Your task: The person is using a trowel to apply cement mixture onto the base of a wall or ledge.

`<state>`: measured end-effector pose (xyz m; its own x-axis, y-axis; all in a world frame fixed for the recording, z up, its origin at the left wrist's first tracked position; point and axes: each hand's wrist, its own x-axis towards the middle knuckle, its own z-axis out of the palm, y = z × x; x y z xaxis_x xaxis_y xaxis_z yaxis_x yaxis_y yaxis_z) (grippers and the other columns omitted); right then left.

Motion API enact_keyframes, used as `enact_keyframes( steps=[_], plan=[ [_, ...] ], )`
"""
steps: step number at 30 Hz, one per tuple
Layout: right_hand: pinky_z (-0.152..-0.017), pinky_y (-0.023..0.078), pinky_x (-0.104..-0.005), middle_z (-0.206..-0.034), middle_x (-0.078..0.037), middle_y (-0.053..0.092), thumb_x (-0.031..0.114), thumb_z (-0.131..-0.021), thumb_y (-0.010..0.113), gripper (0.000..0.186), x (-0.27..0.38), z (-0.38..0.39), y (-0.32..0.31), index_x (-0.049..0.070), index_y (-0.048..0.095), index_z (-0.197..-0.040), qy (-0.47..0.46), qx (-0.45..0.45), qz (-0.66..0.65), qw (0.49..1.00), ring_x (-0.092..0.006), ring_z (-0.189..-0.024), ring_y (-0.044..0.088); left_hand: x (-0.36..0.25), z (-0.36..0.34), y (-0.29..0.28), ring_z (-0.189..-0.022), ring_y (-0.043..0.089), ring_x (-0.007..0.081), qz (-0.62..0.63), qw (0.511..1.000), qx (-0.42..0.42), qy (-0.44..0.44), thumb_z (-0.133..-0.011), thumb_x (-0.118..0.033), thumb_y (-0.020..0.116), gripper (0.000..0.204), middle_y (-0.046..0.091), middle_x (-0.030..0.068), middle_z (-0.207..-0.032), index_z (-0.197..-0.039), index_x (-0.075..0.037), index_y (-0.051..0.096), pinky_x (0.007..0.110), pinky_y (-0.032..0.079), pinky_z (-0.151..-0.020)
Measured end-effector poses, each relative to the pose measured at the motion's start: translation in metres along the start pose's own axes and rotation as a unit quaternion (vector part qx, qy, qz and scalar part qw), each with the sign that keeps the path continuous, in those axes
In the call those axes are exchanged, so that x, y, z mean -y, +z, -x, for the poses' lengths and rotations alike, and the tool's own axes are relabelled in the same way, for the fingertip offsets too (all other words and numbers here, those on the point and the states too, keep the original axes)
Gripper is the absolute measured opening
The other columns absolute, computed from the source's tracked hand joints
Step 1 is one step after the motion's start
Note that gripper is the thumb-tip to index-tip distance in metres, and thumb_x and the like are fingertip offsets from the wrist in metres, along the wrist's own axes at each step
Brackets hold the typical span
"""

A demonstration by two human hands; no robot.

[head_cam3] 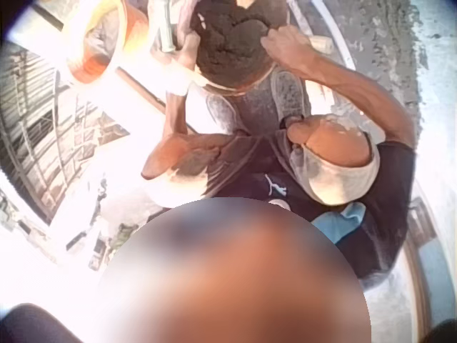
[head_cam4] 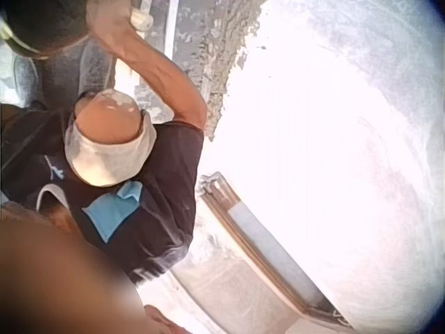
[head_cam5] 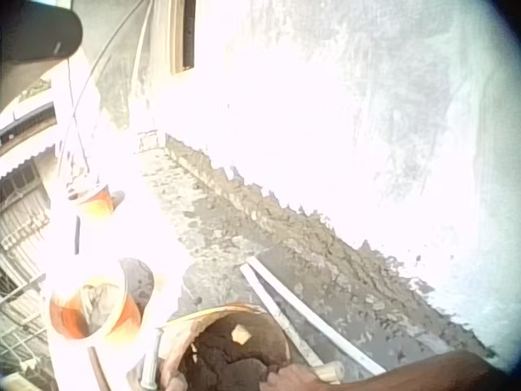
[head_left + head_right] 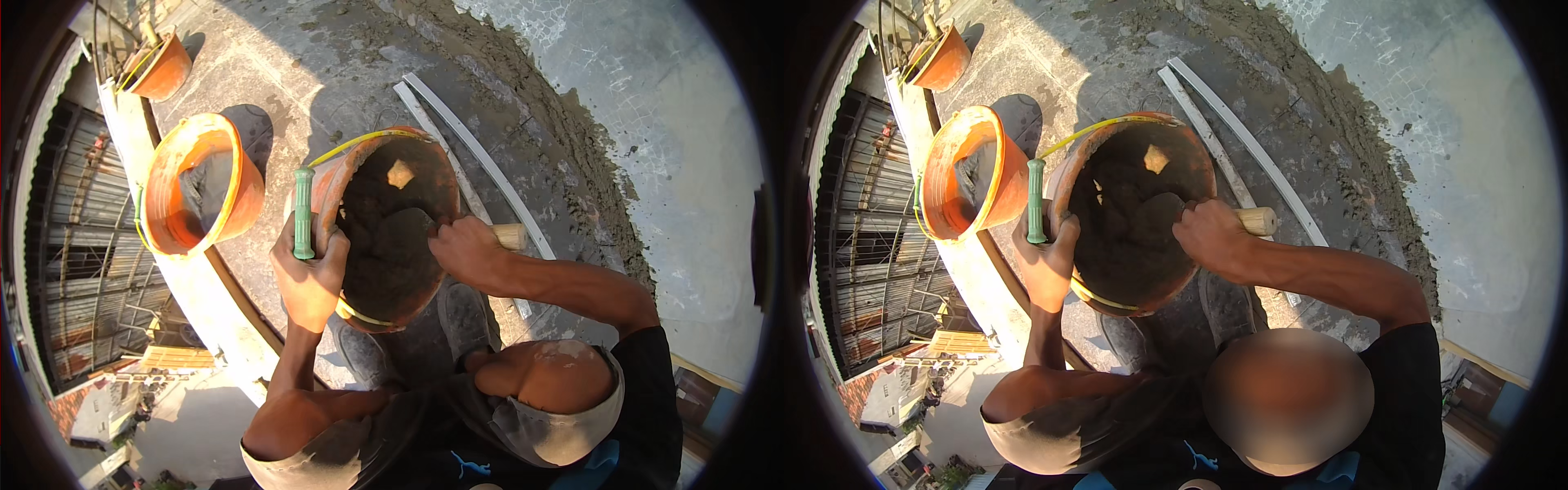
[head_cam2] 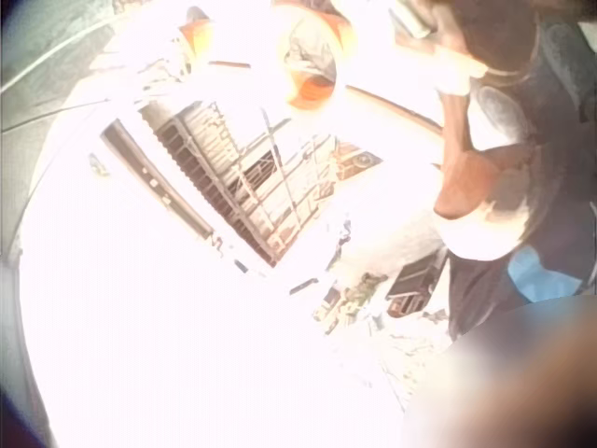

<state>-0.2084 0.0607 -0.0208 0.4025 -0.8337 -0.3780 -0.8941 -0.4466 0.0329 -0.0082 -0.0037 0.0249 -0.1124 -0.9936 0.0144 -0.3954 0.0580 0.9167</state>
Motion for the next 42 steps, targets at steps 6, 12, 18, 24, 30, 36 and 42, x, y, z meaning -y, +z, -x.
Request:
enact_keyframes(
  steps=[6,12,18,24,30,36,42],
  plan=[
    [-0.07,0.046,-0.0415,-0.075,-0.012,0.061,0.031,-0.071,0.065,0.029,0.001,0.015,-0.004,0.007,0.063,-0.088,0.093,-0.011,-0.221,0.971,-0.0307,-0.077,0.06,0.019,0.001,-0.029,-0.053,0.033,0.0074,0.004,1.0,0.003,0.017,-0.068,-0.009,0.06,0.014,0.039,-0.0012,-0.058,-0.069,0.0,0.048,0.024,0.03,-0.05],
    [-0.062,0.048,-0.0374,-0.072,-0.007,0.062,0.038,-0.075,0.061,0.028,0.037,0.051,0.023,0.011,0.062,-0.078,0.266,-0.091,-0.306,0.91,-0.0271,-0.072,0.06,0.037,-0.019,-0.042,-0.053,0.035,0.0059,0.06,0.997,0.037,-0.01,-0.069,-0.009,0.062,0.014,0.041,-0.0033,-0.059,-0.069,-0.003,0.049,0.023,0.03,-0.049],
    [-0.056,0.048,-0.0379,-0.074,-0.005,0.059,0.036,-0.077,0.058,0.025,0.047,0.051,0.026,0.012,0.059,-0.075,0.315,-0.192,-0.239,0.898,-0.0257,-0.067,0.06,0.062,-0.032,-0.045,-0.056,0.039,0.0072,0.127,0.989,0.054,-0.056,-0.069,-0.011,0.065,0.017,0.044,-0.0018,-0.063,-0.076,0.0,0.053,0.023,0.033,-0.051],
    [-0.059,0.046,-0.0393,-0.074,-0.006,0.06,0.037,-0.079,0.057,0.026,0.033,0.081,0.007,0.011,0.06,-0.078,0.275,-0.187,-0.299,0.894,-0.0277,-0.07,0.06,0.08,-0.047,-0.067,-0.068,0.047,0.0125,0.088,0.995,0.006,-0.044,-0.064,-0.007,0.066,0.025,0.051,0.0016,-0.075,-0.087,0.0,0.057,0.025,0.039,-0.067],
    [-0.062,0.046,-0.039,-0.077,-0.008,0.062,0.042,-0.08,0.056,0.032,0.004,0.155,0.022,0.01,0.061,-0.082,0.291,-0.113,-0.324,0.893,-0.0297,-0.072,0.059,0.095,-0.053,-0.074,-0.062,0.038,0.0082,0.078,0.996,-0.005,-0.045,-0.065,-0.006,0.062,0.016,0.041,-0.0028,-0.067,-0.074,-0.005,0.049,0.022,0.032,-0.059],
    [-0.055,0.045,-0.032,-0.067,-0.006,0.06,0.034,-0.08,0.063,0.029,-0.036,0.196,0.039,0.005,0.06,-0.08,0.218,-0.02,-0.533,0.818,-0.0198,-0.062,0.06,0.075,-0.044,-0.079,-0.066,0.044,0.0106,0.083,0.993,-0.041,-0.077,-0.068,-0.008,0.058,0.016,0.048,-0.0009,-0.071,-0.081,0.0,0.057,0.023,0.036,-0.064],
    [-0.041,0.035,-0.0211,-0.057,0.002,0.048,0.025,-0.083,0.062,0.025,-0.187,0.195,0.102,0.001,0.057,-0.079,0.431,-0.168,-0.636,0.618,-0.0069,-0.043,0.043,0.085,-0.057,-0.068,-0.07,0.047,0.0129,0.075,0.99,-0.082,-0.089,-0.069,-0.011,0.057,0.022,0.051,0.0021,-0.074,-0.086,0.002,0.057,0.025,0.037,-0.069]
  ],
)
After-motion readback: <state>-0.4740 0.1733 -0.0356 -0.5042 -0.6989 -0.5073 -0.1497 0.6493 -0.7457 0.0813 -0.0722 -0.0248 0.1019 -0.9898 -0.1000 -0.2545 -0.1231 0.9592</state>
